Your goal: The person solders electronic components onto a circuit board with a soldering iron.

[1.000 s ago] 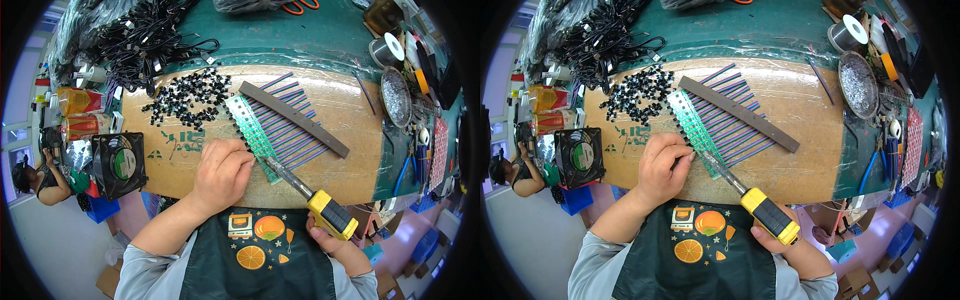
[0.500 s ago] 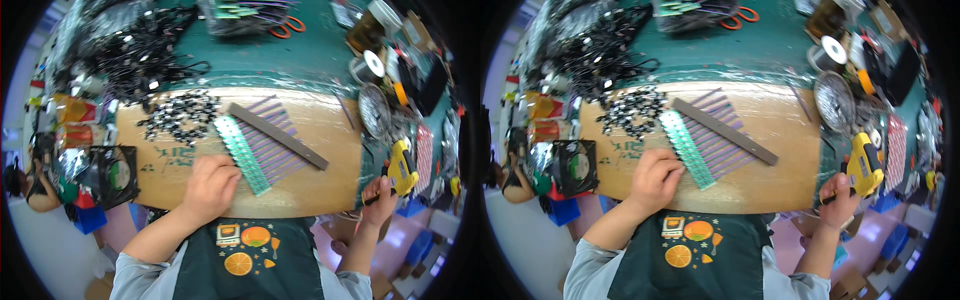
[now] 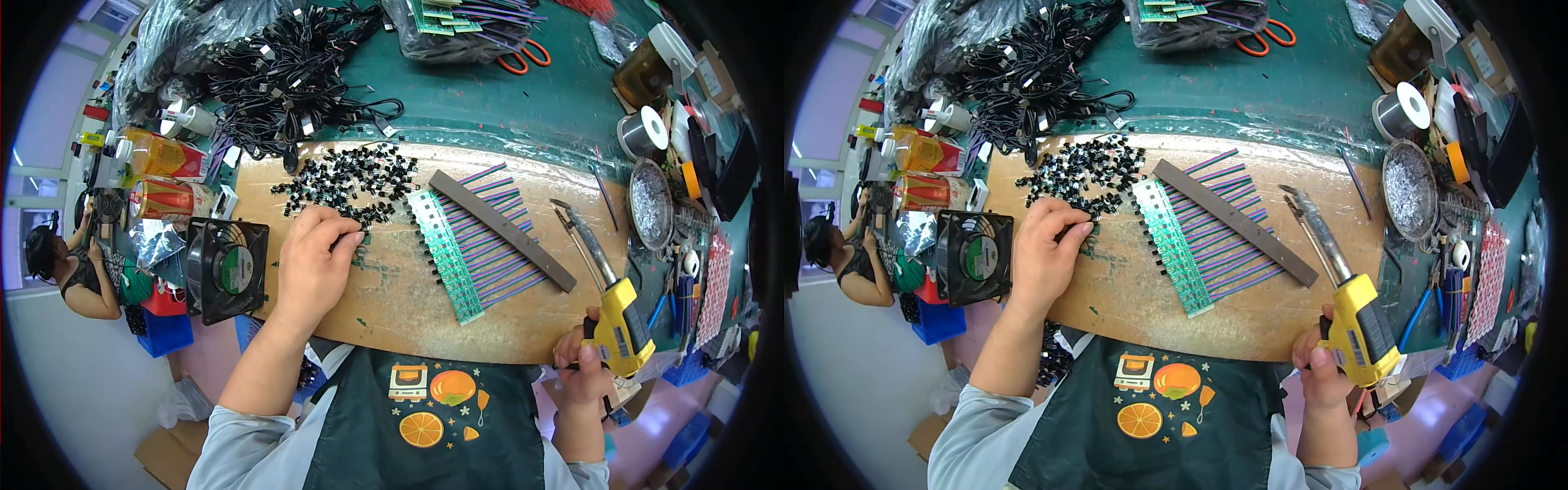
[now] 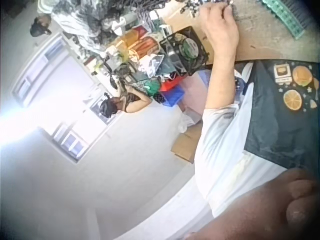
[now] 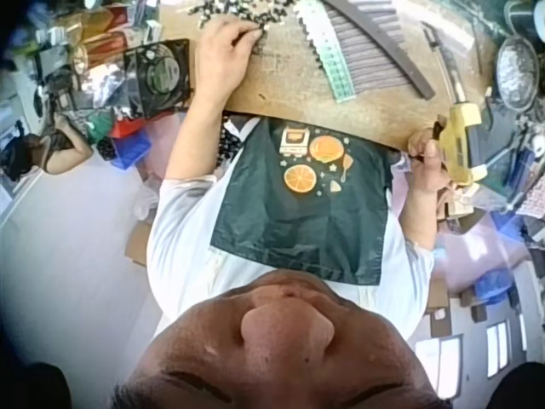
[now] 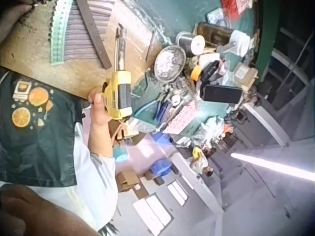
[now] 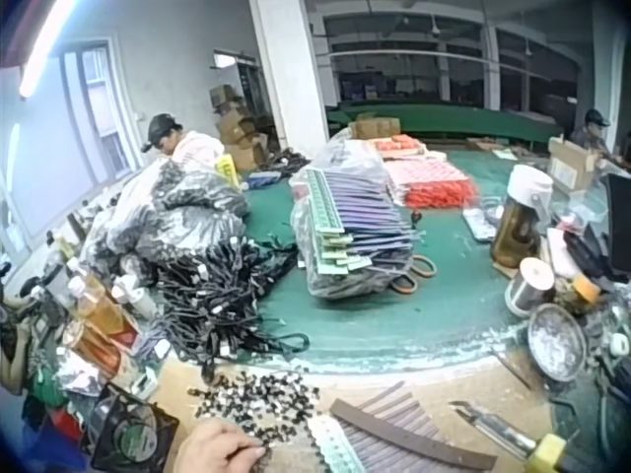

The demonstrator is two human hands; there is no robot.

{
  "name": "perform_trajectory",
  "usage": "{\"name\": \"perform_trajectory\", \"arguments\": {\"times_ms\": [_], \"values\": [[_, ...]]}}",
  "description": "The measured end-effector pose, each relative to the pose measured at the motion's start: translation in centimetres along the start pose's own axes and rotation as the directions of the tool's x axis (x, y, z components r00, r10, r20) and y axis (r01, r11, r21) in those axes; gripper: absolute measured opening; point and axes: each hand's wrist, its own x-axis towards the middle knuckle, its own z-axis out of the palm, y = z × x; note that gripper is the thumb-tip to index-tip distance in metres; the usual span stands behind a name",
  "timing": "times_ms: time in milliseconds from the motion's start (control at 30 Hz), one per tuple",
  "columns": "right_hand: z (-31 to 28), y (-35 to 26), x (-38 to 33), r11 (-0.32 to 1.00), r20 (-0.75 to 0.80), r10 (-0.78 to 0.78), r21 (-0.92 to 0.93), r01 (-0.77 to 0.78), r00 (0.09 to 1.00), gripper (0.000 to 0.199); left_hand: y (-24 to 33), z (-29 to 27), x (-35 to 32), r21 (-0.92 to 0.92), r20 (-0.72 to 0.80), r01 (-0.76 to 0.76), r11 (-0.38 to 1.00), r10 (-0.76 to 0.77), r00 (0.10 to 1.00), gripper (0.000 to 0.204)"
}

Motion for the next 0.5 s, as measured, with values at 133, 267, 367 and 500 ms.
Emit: {"name": "perform_trajectory", "arguments": {"times_ms": [133,267,367,500], "values": [[1.1,-0.1,-0.1,0.998,0.054,0.033,-0.056,-0.03,0.998,0.066,0.2,0.1,0.2,0.012,0.083,0.02,1.0,-0.02,0.996,0.008],[1.5,0.0,-0.5,0.996,0.077,0.079,-0.041,-0.076,0.994,0.066,0.2,0.2,-0.2,0.035,0.089,-0.013,0.999,0.01,0.996,0.008],[1.8,0.0,-0.9,0.994,0.089,0.087,-0.068,-0.081,0.992,0.064,1.1,0.1,-0.8,0.063,0.042,-0.062,0.996,0.06,0.997,0.007],[2.0,0.4,-1.4,0.903,0.25,0.074,-0.428,0.041,0.965,0.024,4.6,-0.4,-2.4,-0.145,0.176,-0.123,0.982,0.148,0.973,0.005]]}}
